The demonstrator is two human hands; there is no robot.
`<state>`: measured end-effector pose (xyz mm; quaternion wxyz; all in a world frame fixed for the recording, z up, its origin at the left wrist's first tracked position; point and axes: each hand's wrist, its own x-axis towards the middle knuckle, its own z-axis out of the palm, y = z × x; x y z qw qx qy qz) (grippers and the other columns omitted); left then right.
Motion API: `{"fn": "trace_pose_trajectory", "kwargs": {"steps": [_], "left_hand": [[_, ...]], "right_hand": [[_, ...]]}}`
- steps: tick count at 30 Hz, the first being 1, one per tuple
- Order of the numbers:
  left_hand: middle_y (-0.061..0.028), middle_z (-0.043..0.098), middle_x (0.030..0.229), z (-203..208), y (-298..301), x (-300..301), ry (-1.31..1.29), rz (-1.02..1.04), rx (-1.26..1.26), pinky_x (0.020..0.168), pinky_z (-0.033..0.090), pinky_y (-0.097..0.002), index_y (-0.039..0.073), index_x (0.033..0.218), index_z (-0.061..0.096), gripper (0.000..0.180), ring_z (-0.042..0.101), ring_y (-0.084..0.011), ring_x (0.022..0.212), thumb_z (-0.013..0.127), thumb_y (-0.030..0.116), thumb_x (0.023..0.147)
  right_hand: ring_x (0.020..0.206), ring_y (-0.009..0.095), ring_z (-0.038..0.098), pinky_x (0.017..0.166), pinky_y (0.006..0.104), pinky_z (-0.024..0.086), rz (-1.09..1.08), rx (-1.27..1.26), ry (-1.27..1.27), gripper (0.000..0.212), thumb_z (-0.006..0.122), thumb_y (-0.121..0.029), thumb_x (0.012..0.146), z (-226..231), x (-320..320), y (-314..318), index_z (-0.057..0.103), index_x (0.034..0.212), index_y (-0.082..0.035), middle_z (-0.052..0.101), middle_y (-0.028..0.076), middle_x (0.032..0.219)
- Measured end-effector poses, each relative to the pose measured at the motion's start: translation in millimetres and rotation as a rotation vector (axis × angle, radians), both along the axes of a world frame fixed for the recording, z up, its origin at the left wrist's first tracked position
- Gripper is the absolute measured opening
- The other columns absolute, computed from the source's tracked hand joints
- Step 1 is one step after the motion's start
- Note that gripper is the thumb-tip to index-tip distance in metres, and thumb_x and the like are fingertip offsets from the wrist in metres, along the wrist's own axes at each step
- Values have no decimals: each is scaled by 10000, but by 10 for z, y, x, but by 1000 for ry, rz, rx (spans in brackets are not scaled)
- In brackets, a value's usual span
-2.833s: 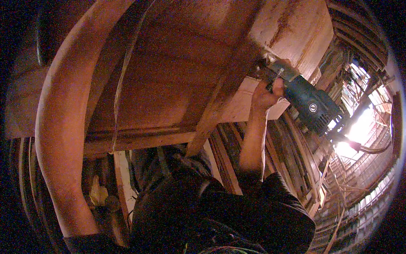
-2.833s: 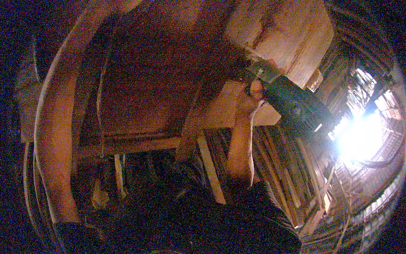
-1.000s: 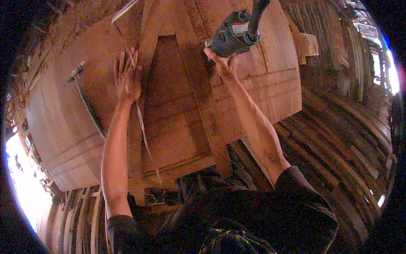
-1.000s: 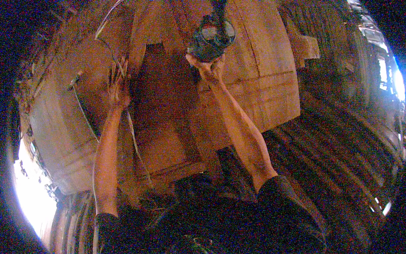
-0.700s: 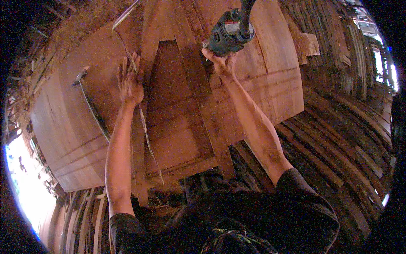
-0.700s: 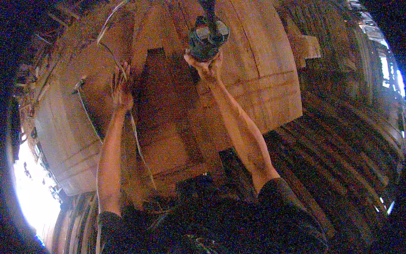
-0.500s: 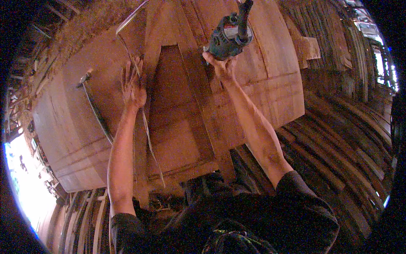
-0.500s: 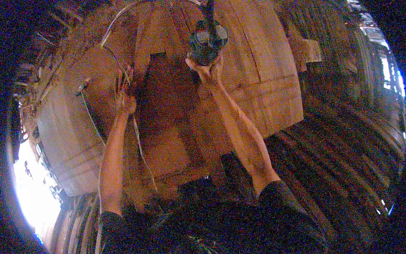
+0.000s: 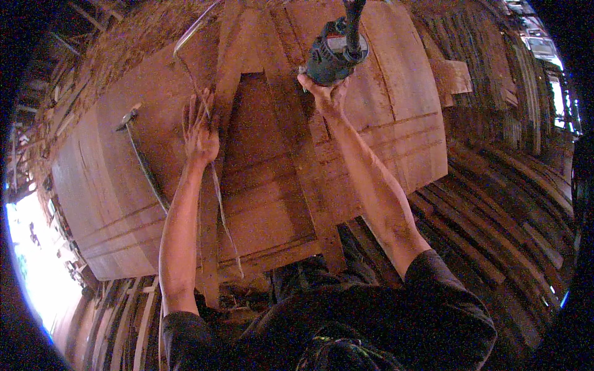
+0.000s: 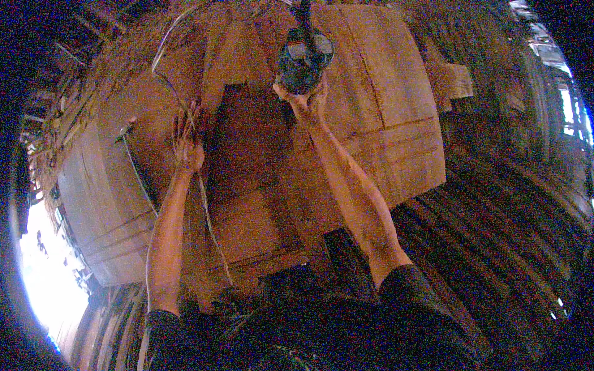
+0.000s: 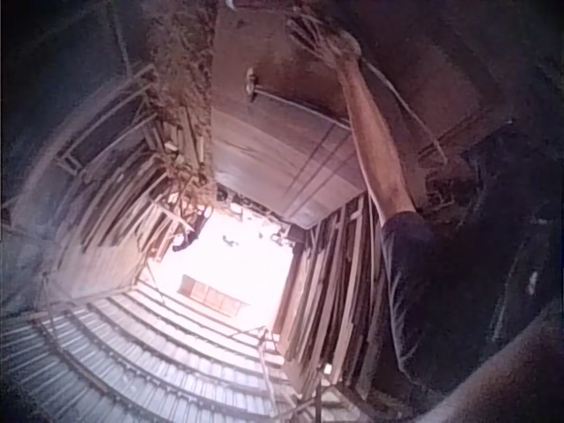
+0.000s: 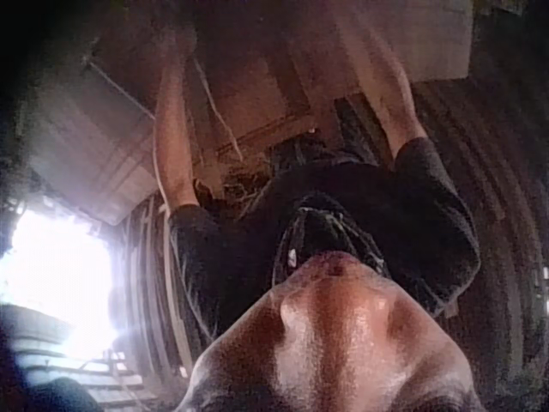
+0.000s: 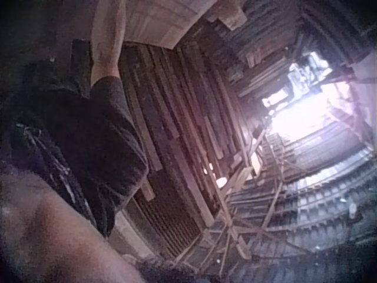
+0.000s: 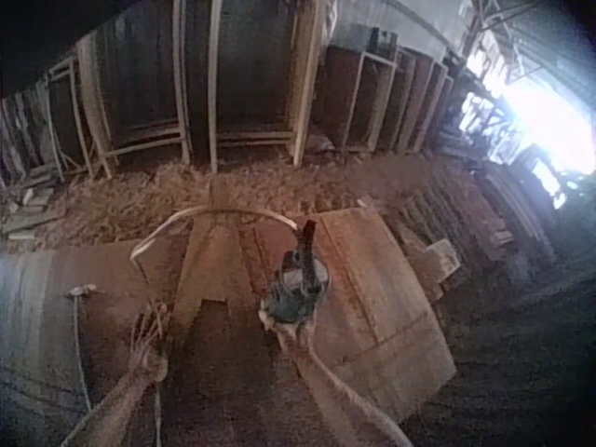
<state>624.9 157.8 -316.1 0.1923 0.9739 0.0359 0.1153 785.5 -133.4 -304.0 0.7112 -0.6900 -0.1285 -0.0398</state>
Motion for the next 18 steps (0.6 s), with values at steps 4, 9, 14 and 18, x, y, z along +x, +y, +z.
{"fn": "trace_pose_trajectory", "kwargs": {"steps": [4,9,14,18], "left_hand": [[-48,346,1662,2,23,-27,46,16,47,1286,122,-491,147,1580,400,557,238,-320,1559,277,404,1102],[-52,315,1676,57,-72,-6,55,24,26,1289,101,-492,147,1592,376,559,220,-315,1565,273,394,1101],[-59,299,1682,41,-92,-88,50,25,28,1288,88,-500,131,1590,374,552,208,-331,1568,305,362,1093],[-60,312,1677,43,-94,-206,-61,20,121,1287,87,-503,119,1585,380,552,213,-342,1565,347,341,1081]], "right_hand": [[881,191,705,843,374,579,-21,65,0,373,889,-97,737,122,-24,110,679,1044,-73,725,38,990],[871,202,701,815,365,592,-7,82,-42,521,917,-129,692,-60,158,71,637,1130,-82,720,49,1012],[904,192,699,835,367,576,-1,4,-83,388,899,-141,739,38,224,123,688,1058,-77,729,40,992],[882,180,701,833,365,579,29,264,-66,347,909,-166,738,252,432,407,716,1011,-75,737,42,966]]}}
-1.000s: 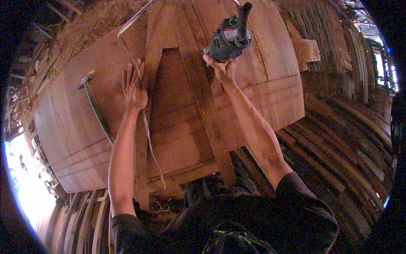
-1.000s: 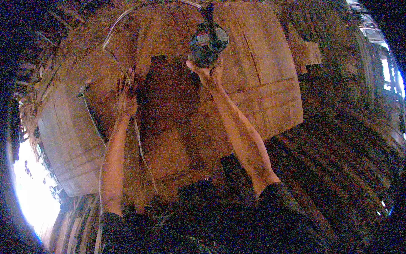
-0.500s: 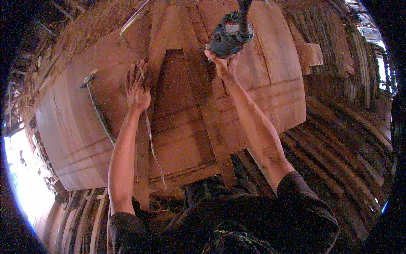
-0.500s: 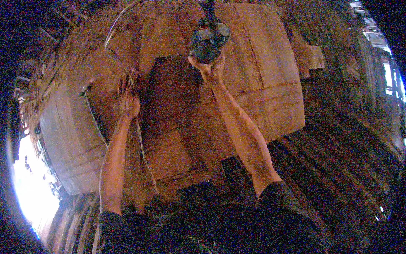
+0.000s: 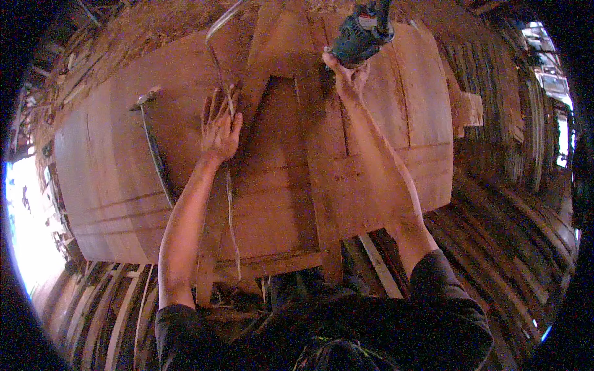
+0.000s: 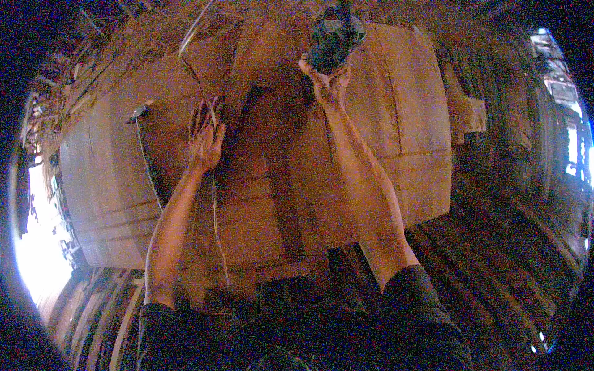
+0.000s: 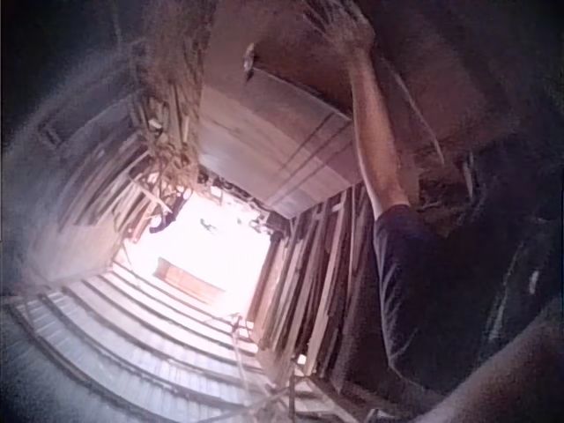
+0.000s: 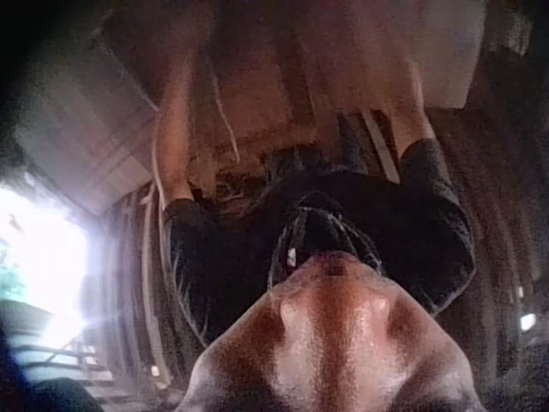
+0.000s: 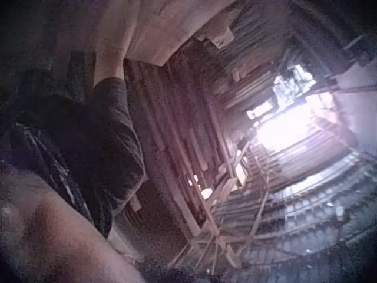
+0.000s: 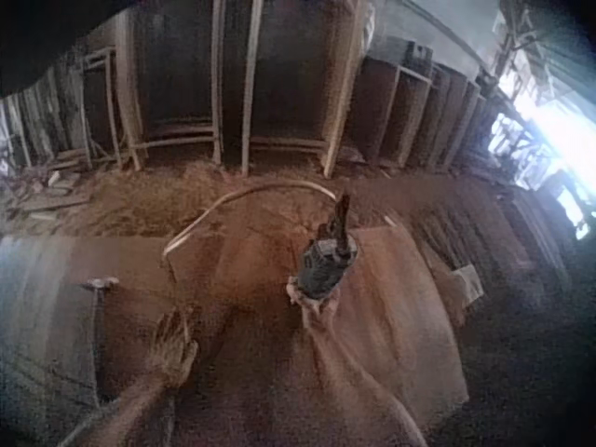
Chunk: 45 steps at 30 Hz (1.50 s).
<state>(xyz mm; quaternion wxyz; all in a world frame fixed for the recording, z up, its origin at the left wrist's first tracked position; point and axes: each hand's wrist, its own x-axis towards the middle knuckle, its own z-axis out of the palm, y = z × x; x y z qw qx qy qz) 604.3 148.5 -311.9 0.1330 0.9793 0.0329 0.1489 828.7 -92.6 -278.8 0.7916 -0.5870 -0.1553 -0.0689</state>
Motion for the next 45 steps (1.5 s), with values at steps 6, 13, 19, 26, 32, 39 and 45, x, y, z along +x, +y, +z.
{"fn": "trace_pose_trajectory", "kwargs": {"steps": [6,13,19,26,32,39,45], "left_hand": [[-68,332,1667,229,-159,50,89,8,-82,1288,85,-496,98,1586,373,557,206,-337,1567,384,307,1070],[-66,334,1667,162,24,101,200,-1,-45,1288,101,-495,95,1588,369,561,207,-336,1566,408,283,1061],[-60,341,1665,230,95,42,193,11,-82,1288,106,-494,95,1583,384,557,232,-346,1558,413,272,1056],[-54,327,1671,438,115,123,222,0,-133,1290,106,-492,111,1590,367,559,214,-327,1566,422,269,1056],[-52,317,1675,480,63,114,254,-2,-124,1291,100,-497,123,1599,347,573,194,-328,1571,431,289,1057],[-58,327,1670,517,87,91,197,-13,-157,1290,94,-506,105,1584,374,562,192,-333,1571,389,319,1064],[-62,345,1662,214,154,79,173,16,-116,1287,98,-512,101,1573,394,555,211,-336,1566,398,298,1055]], "right_hand": [[843,178,701,840,360,585,-49,-288,-74,381,918,-163,735,-313,316,-327,696,1035,-84,735,29,962],[830,182,703,793,362,584,-55,-81,-25,368,900,-145,757,-265,283,6,671,1039,-91,731,28,968],[864,179,692,850,352,581,-89,-281,-33,389,894,-133,763,-129,323,104,658,1070,-91,717,31,948],[889,169,682,807,346,585,-38,-147,35,423,890,-110,754,-155,494,220,646,1098,-69,705,31,991],[930,186,669,871,344,560,-65,-156,-25,489,894,-127,759,-110,657,257,618,1158,-65,690,39,1047],[976,193,651,902,354,532,-59,-253,-126,472,865,-145,791,2,822,359,609,1177,-57,689,47,1081],[989,203,625,900,361,520,-72,-191,-152,567,891,-147,748,-194,1102,576,587,1218,-58,667,45,1106]]}}
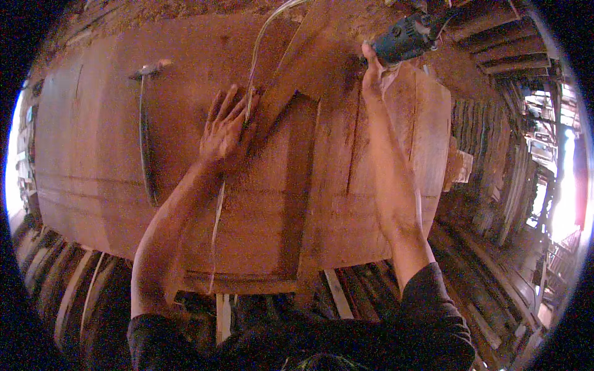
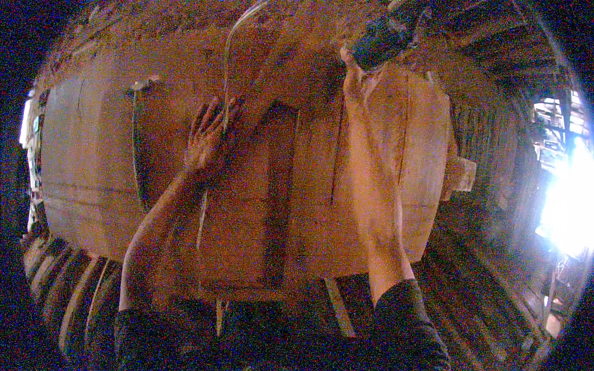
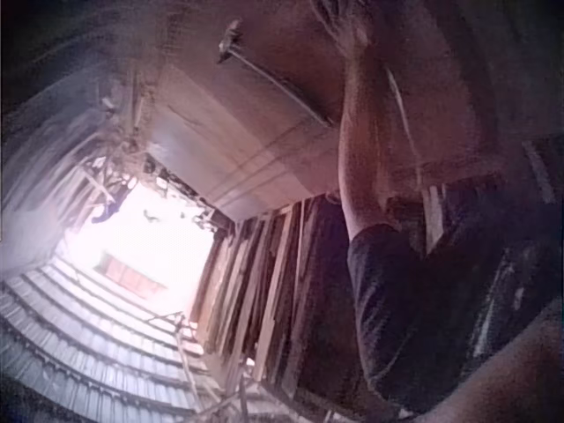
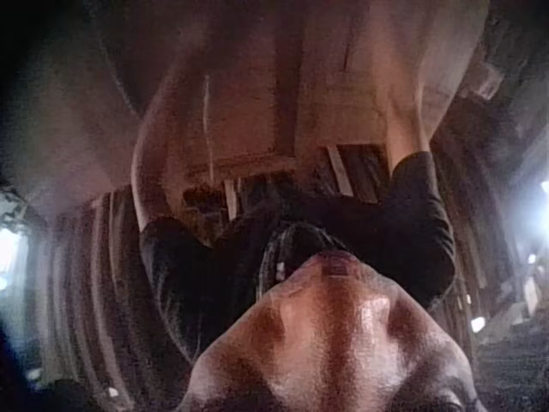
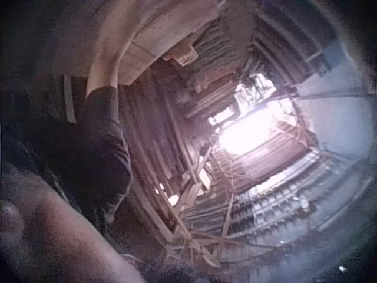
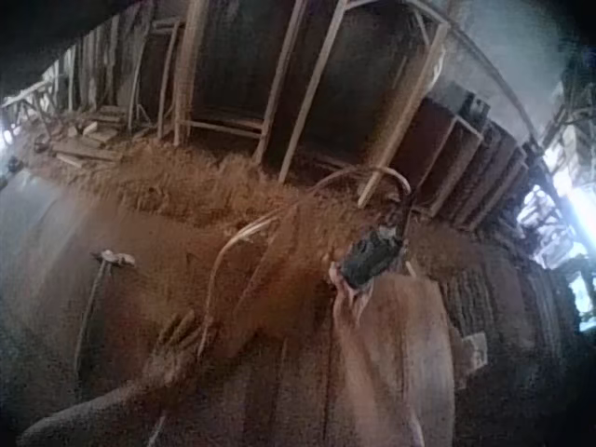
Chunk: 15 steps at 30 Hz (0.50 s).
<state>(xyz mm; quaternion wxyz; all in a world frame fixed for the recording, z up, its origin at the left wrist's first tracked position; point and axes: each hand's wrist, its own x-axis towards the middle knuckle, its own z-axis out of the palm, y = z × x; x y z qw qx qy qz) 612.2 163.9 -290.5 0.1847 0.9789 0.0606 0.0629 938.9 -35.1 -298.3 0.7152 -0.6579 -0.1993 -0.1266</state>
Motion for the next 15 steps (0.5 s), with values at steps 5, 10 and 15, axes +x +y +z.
{"fn": "trace_pose_trajectory", "kwargs": {"steps": [5,10,15], "left_hand": [[-56,336,1666,96,11,-8,-8,-11,-42,1292,78,-508,108,1577,386,562,193,-331,1571,414,294,1047],[-68,358,1654,23,-39,53,-54,-30,-22,1292,75,-507,109,1573,395,571,196,-330,1571,441,302,1037],[-76,361,1651,-2,-65,49,-40,-26,-22,1291,78,-507,114,1566,407,570,199,-330,1569,454,318,1036]], "right_hand": [[984,204,571,914,370,493,-8,-87,-24,632,888,-215,749,-1,125,23,518,1238,-59,597,49,1121],[958,205,575,895,367,500,-67,-59,-35,688,912,-218,727,0,321,-5,505,1254,-45,606,64,1129],[944,198,592,894,368,498,-55,-84,-8,603,931,-219,701,-97,414,-51,586,1164,-45,645,55,1092]]}}
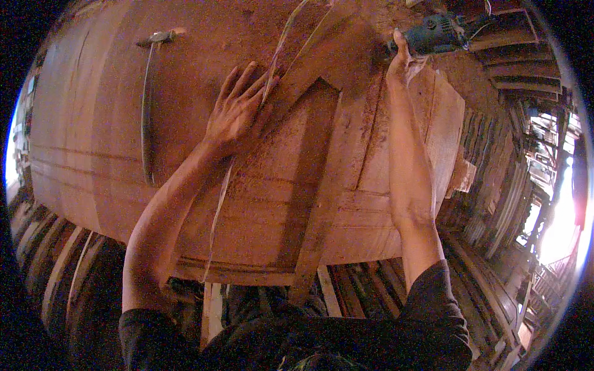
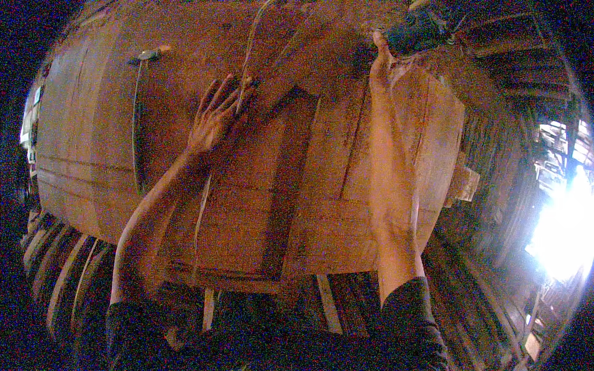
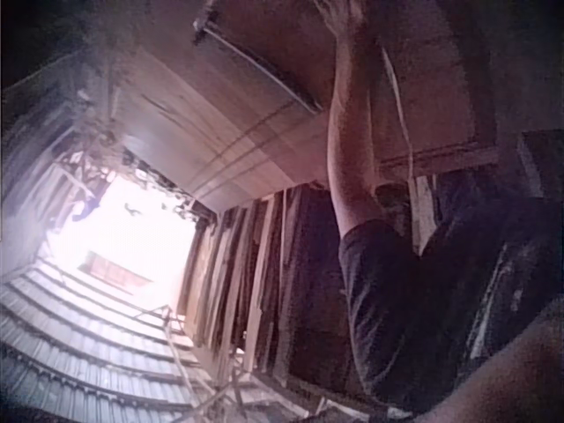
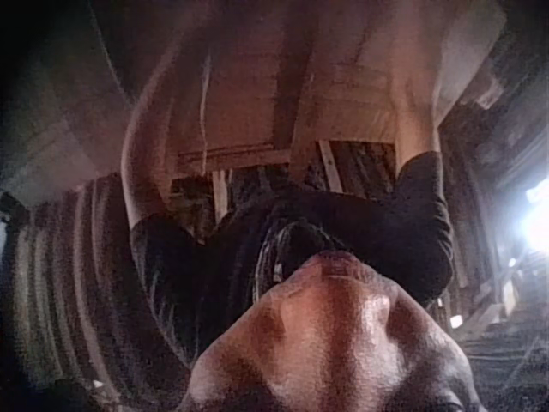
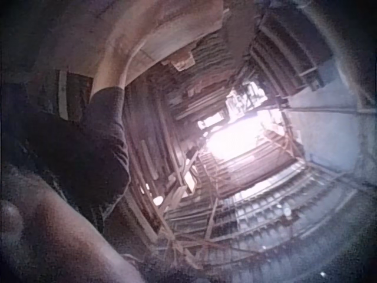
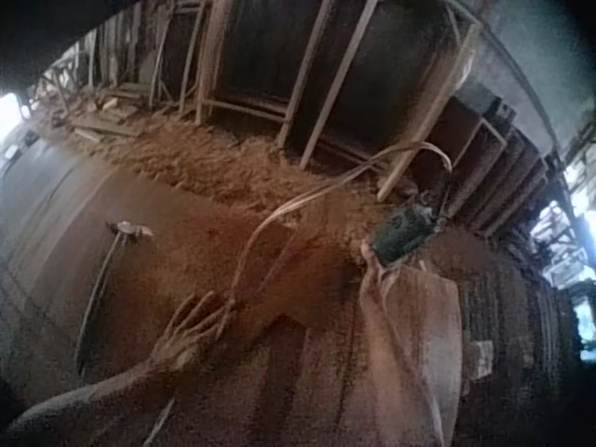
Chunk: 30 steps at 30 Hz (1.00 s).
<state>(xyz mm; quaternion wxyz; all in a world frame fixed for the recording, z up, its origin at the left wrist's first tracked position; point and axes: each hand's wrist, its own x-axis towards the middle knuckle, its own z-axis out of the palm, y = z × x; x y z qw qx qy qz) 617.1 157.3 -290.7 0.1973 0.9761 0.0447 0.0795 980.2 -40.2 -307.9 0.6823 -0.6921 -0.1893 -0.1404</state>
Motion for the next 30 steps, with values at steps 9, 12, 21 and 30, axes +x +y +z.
{"fn": "trace_pose_trajectory", "kwargs": {"steps": [9,12,21,30], "left_hand": [[-64,376,1646,-60,4,53,-28,23,-2,1288,102,-502,119,1556,431,556,239,-330,1556,442,333,1042],[-61,376,1646,-44,35,46,-35,22,5,1287,104,-503,121,1560,428,559,241,-330,1556,434,334,1043],[-60,366,1652,37,4,-14,-16,26,-4,1290,95,-496,124,1567,417,553,219,-325,1564,394,346,1061],[-56,355,1657,26,-23,-13,-12,16,9,1294,71,-486,133,1573,406,555,203,-305,1570,383,359,1067]], "right_hand": [[971,194,603,913,366,493,-20,122,-53,604,941,-227,688,17,146,180,604,1155,-43,657,55,1116],[1023,207,597,956,373,479,-9,109,-38,674,944,-254,685,5,187,198,581,1207,-28,645,68,1172],[1093,251,584,1007,388,461,-101,-52,9,797,941,-353,673,152,70,244,563,1284,-7,622,94,1244],[1018,223,604,969,388,483,-117,0,18,715,942,-314,673,88,274,216,585,1225,-35,654,69,1154]]}}
